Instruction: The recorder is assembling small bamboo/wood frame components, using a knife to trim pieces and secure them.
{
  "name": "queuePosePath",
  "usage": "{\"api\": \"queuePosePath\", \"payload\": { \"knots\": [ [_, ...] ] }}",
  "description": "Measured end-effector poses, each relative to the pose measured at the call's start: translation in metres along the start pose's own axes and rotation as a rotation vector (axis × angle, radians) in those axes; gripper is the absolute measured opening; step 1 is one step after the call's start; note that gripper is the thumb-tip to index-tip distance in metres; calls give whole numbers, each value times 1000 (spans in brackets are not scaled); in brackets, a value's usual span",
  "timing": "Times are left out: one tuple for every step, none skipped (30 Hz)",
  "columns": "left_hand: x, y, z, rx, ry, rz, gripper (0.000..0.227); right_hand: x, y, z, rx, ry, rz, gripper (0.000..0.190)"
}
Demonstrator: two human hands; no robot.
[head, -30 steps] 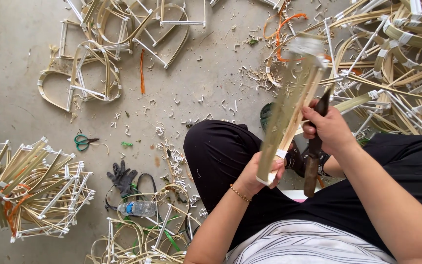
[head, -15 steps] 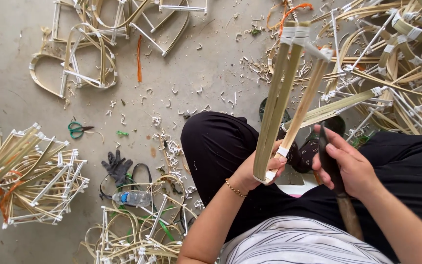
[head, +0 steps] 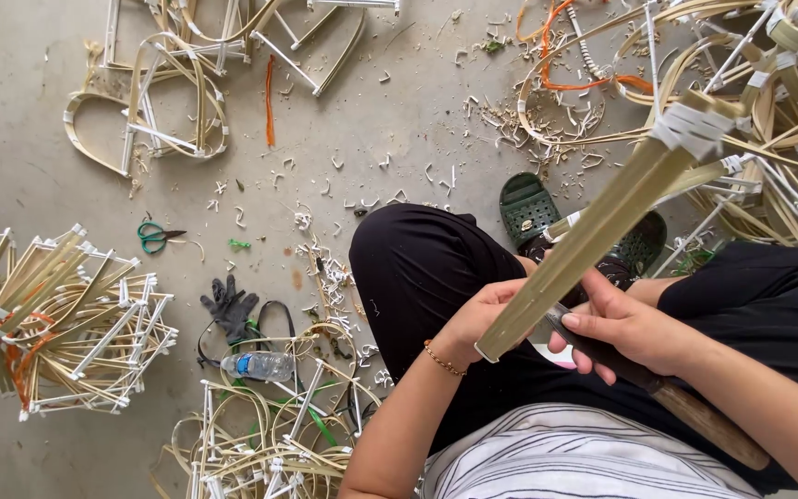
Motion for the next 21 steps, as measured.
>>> {"api": "queuePosePath", "payload": {
  "knots": [
    [-1, 7, 8, 2, -1, -1, 30, -5, -9, 8, -1, 1, 2, 86],
    [-1, 17, 18, 2, 25, -33, 30, -10, -17, 14, -12, -13, -10, 78],
    [0, 27, 26, 4, 49, -62, 31, -14, -24, 22, -25, -25, -23, 70],
    [0, 30, 27, 8, 46, -59, 31, -12, -19, 18, -28, -20, -24, 70],
    [-1, 28, 25, -47, 10, -1, 36, -9, -18, 11, 2, -38, 10, 67],
    [-1, 26, 24, -102, -26, 57, 40, -6, -16, 4, 33, -55, 43, 65],
    [-3, 24, 22, -102, -24, 56, 40, -9, -28, 8, 35, -55, 43, 65],
    [-4, 21, 20, -120, -24, 77, 41, -11, -43, 10, 85, -70, 91, 66],
    [-5, 17, 17, -137, -26, 97, 42, -13, -59, 13, 132, -84, 139, 67],
    [-5, 18, 18, -136, -26, 96, 42, -10, -54, 5, 132, -83, 140, 67],
    [-5, 17, 19, -138, -35, 111, 43, -6, -52, -4, 141, -85, 169, 62],
    [-6, 17, 19, -139, -43, 126, 44, -3, -50, -13, 151, -86, 198, 58],
    [-5, 14, 16, -139, -45, 126, 44, 0, -51, -20, 150, -86, 200, 58],
    [-5, 10, 11, -145, -59, 136, 41, 3, -58, -27, 146, -65, 255, 54],
    [-5, 6, 7, -152, -71, 144, 39, 7, -65, -34, 145, -48, 311, 50],
    [-4, 6, 7, -154, -70, 142, 39, 8, -80, -33, 145, -50, 312, 50],
    [-3, 5, 8, -181, -89, 150, 38, 9, -96, -34, 115, -80, 317, 42],
    [-2, 5, 7, -208, -107, 158, 38, 10, -111, -36, 84, -109, 321, 34],
    [-2, 7, 8, -210, -108, 154, 38, 7, -131, -28, 83, -113, 325, 34],
    [-2, 8, 8, -212, -120, 163, 38, 3, -149, -25, 59, -166, 300, 33],
    [-2, 9, 9, -216, -134, 169, 38, 1, -166, -23, 34, -223, 278, 32]
  ]
}}
Point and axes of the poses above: each hand's wrist, its own x-axis away from the middle knuckle, its own y-axis out of the palm, z = x × y, the point moved 10 cm from there along -x, towards the middle knuckle, and after that the axes turned 5 degrees about -x, right-handed, at the moved point
